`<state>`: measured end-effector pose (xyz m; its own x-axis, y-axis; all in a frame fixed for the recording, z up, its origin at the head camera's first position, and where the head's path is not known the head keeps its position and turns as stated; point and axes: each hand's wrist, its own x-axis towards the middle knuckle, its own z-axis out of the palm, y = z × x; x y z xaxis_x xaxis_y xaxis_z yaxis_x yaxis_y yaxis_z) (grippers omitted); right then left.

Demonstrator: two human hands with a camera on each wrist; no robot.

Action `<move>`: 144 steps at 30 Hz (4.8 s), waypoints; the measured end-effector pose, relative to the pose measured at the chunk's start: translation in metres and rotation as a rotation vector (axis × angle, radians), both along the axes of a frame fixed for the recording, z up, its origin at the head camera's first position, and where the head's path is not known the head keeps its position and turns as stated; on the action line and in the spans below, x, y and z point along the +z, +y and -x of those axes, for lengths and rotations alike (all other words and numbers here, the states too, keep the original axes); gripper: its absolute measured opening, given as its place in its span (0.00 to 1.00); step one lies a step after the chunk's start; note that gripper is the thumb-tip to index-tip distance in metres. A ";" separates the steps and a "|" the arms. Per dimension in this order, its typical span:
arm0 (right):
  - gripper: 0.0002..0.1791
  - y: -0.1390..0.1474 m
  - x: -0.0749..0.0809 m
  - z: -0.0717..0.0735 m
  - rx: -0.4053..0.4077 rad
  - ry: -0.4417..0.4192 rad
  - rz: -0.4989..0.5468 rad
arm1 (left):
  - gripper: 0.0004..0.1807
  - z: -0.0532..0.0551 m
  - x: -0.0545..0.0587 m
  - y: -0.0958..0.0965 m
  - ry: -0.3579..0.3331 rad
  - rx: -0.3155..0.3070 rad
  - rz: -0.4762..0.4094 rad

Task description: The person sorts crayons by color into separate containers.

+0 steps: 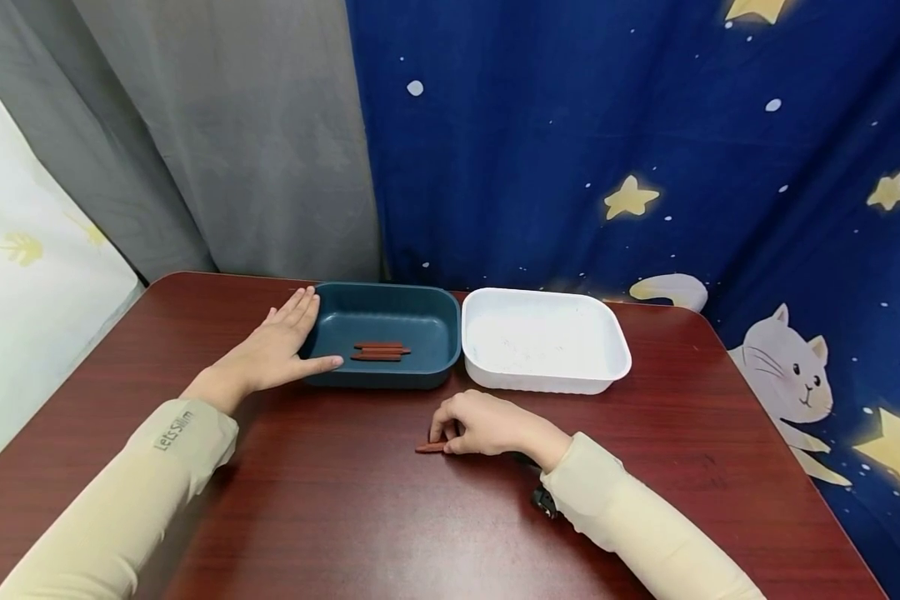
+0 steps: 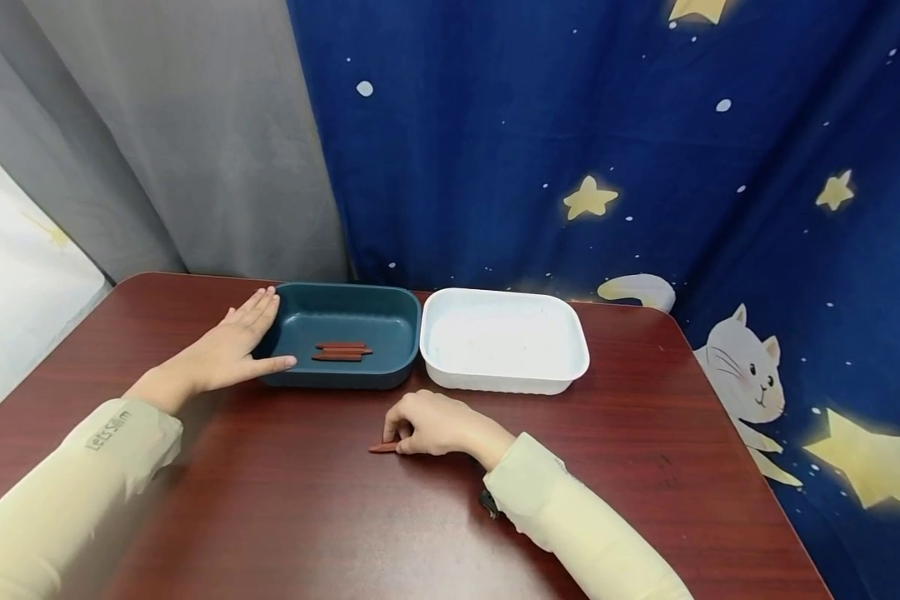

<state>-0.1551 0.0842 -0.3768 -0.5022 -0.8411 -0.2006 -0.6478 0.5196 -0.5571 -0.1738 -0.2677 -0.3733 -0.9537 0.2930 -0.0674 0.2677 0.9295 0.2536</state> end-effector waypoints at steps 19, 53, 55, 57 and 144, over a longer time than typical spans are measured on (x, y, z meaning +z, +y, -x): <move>0.08 -0.001 0.003 -0.001 0.011 -0.018 0.083 | 0.61 0.003 -0.001 0.000 0.016 0.000 -0.004; 0.10 -0.054 0.032 -0.001 0.059 0.121 0.191 | 0.62 -0.002 -0.005 0.003 0.015 0.016 -0.012; 0.10 -0.055 0.034 0.000 0.053 0.126 0.200 | 0.62 -0.002 -0.005 0.003 0.018 0.015 -0.013; 0.10 -0.056 0.035 0.001 0.040 0.124 0.215 | 0.62 -0.001 -0.005 0.003 0.015 0.016 -0.014; 0.11 -0.095 0.002 0.104 -0.276 -0.010 0.198 | 0.62 -0.001 -0.003 0.001 -0.008 0.023 -0.008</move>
<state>-0.2593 -0.0112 -0.3748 -0.7153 -0.6968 -0.0528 -0.4918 0.5556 -0.6704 -0.1733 -0.2664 -0.3758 -0.9596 0.2718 -0.0731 0.2443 0.9334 0.2629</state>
